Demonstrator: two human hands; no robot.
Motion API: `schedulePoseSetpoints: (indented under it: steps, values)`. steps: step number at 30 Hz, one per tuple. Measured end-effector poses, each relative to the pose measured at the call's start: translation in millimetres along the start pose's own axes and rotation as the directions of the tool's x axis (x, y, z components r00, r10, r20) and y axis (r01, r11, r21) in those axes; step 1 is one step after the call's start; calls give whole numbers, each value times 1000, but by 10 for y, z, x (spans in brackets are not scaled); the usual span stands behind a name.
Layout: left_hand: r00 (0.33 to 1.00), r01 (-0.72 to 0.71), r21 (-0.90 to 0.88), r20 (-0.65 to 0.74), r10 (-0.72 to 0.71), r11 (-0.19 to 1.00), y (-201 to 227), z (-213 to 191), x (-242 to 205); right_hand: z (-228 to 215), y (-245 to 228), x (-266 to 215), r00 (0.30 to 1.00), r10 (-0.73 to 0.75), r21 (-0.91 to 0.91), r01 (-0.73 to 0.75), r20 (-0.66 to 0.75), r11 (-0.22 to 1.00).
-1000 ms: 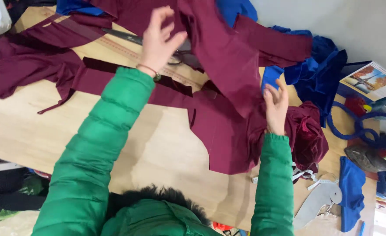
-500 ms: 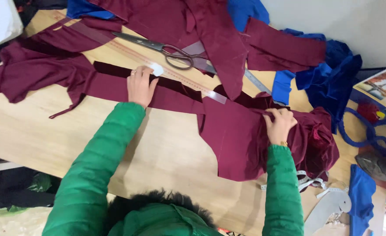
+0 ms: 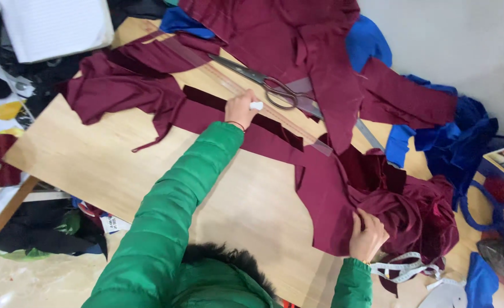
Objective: The person uses shears to cut a piece of maroon velvet fabric along marked lines on a wooden table. After cutting, the person sets the shears aside, smooths the fabric, and places a smaller cut piece on top of the larger piece.
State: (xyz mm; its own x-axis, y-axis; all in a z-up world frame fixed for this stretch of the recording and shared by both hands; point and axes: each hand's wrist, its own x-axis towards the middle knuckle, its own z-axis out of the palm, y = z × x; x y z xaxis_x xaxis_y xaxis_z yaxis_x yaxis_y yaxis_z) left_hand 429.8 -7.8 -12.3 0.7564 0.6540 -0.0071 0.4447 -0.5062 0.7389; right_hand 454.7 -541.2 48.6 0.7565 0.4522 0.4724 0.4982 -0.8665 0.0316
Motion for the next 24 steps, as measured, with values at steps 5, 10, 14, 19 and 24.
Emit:
schedulePoseSetpoints:
  steps: [5, 10, 14, 19, 24]
  values:
    - [994, 8, -204, -101, -29, 979, -398, -74, 326, -15, -342, 67, 989, 75, 147, -93, 127, 985]
    - [986, 51, -260, -137, -90, 964, -947, -51, 1063, 81, -629, 263, 989, 72, 256, -104, 128, 961]
    - [990, 27, -267, -129, -63, 963, -983, 137, 1753, 178, -729, 339, 974, 129, 192, -164, 185, 968]
    - [998, -55, -454, -38, 43, 889, -172, -127, 1825, 363, -582, 357, 946, 212, 45, -230, 245, 972]
    - [835, -495, -219, 147, 530, 841, 163, 34, 519, 431, -428, 392, 905, 241, -170, -191, 351, 967]
